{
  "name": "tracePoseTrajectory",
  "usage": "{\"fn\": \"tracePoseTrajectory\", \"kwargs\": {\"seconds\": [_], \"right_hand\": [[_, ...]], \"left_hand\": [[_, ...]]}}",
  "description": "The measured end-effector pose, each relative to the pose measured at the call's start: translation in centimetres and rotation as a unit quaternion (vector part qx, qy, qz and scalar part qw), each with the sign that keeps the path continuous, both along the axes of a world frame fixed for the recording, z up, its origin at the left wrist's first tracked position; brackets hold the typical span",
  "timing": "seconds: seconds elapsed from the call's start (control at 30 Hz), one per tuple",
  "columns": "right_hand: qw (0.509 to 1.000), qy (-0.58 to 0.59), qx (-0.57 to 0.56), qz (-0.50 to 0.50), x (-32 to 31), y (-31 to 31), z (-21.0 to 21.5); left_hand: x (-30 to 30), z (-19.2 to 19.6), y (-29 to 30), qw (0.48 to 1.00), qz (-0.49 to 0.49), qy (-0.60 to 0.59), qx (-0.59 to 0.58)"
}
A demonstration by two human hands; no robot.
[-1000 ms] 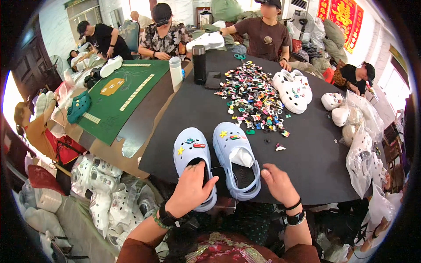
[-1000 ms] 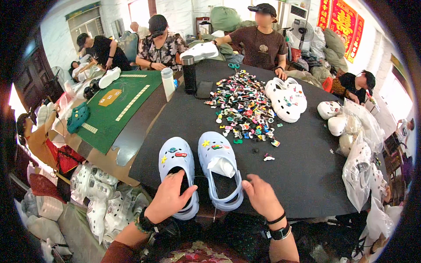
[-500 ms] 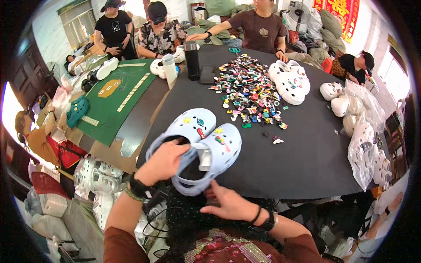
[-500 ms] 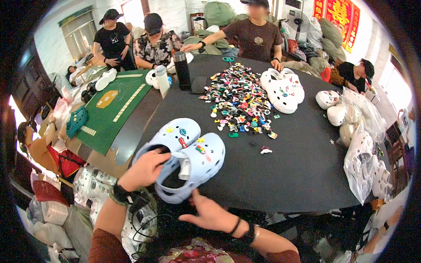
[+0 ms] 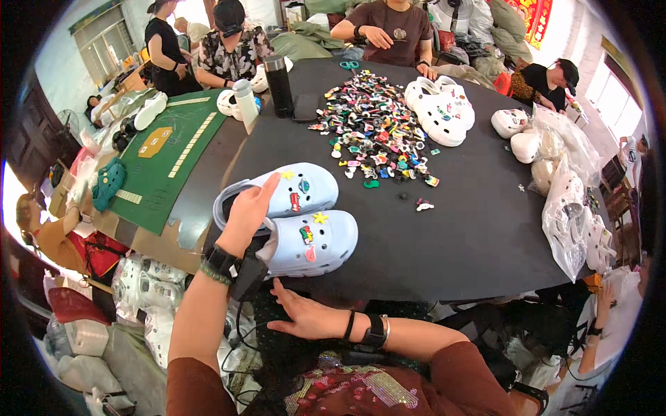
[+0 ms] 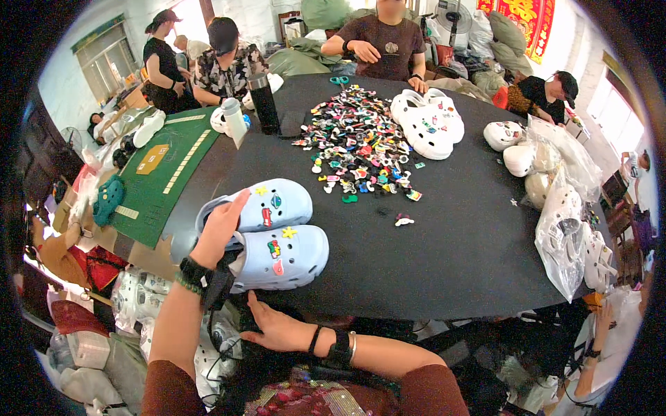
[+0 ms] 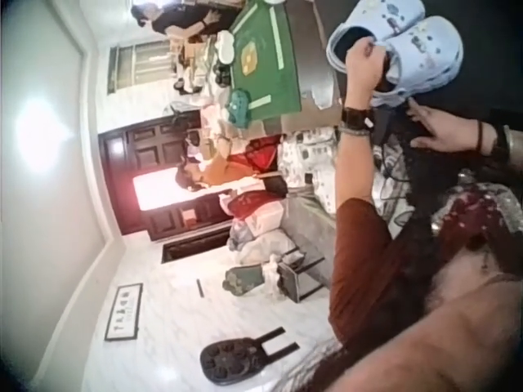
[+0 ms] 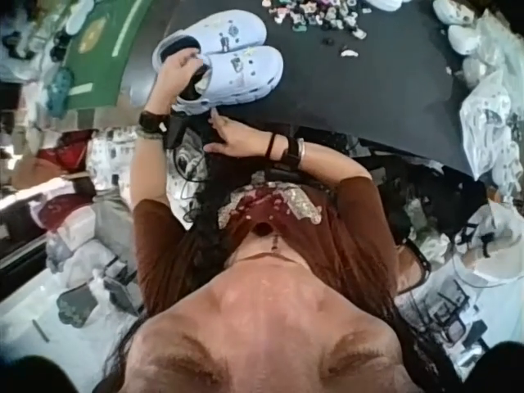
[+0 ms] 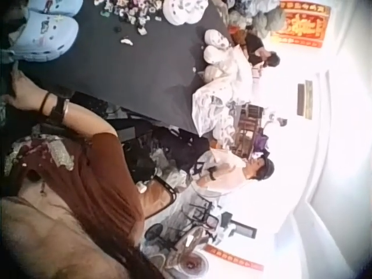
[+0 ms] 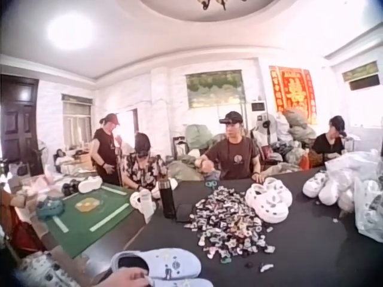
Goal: Apply decorative charms (Jibbitz) to the holes of foam clogs and bag the finished products.
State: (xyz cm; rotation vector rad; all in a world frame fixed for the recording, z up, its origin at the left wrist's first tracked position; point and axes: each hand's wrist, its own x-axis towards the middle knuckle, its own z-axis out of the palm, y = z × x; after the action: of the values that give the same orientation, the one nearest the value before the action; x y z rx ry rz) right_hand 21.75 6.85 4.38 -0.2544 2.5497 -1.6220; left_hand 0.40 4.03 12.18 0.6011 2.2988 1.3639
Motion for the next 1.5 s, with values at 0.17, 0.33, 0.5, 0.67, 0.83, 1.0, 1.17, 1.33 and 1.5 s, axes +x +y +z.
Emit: {"fn": "tracePoseTrajectory", "kwargs": {"seconds": [0.17,0.33,0.5,0.67,0.83,1.0,1.17,1.33,1.5], "right_hand": [[0.998,0.028,0.055,0.034,0.5,2.4,1.2],[0.987,0.017,0.108,0.115,3.2,8.8,4.9],[0.992,0.081,0.087,-0.037,2.8,16.6,7.8],[0.938,0.067,0.253,-0.228,-1.7,24.0,5.6],[0.916,0.025,0.320,-0.238,-5.4,27.2,3.1],[0.920,-0.022,0.315,-0.231,-6.8,28.8,1.8],[0.906,-0.046,0.355,-0.226,-6.7,26.9,4.5],[0.900,0.095,0.347,-0.245,-6.5,26.9,6.3],[0.972,0.141,0.128,-0.139,-8.9,21.5,11.1]], "left_hand": [[-0.8,-1.9,1.5,0.997,0.002,0.080,0.020],[-0.3,-0.5,1.0,0.997,-0.025,-0.031,0.062],[-1.3,-0.1,0.5,0.957,-0.153,-0.204,0.140],[-0.7,-1.1,1.2,0.948,-0.114,-0.225,0.192],[0.1,-0.4,0.6,0.953,-0.077,-0.220,0.191],[-0.7,-1.3,0.5,0.968,-0.046,-0.178,0.168],[-0.2,-0.6,0.4,0.946,-0.087,-0.242,0.197],[0.3,-0.5,0.9,0.936,-0.112,-0.247,0.224],[-0.3,-1.3,0.6,0.938,-0.122,-0.236,0.224]]}}
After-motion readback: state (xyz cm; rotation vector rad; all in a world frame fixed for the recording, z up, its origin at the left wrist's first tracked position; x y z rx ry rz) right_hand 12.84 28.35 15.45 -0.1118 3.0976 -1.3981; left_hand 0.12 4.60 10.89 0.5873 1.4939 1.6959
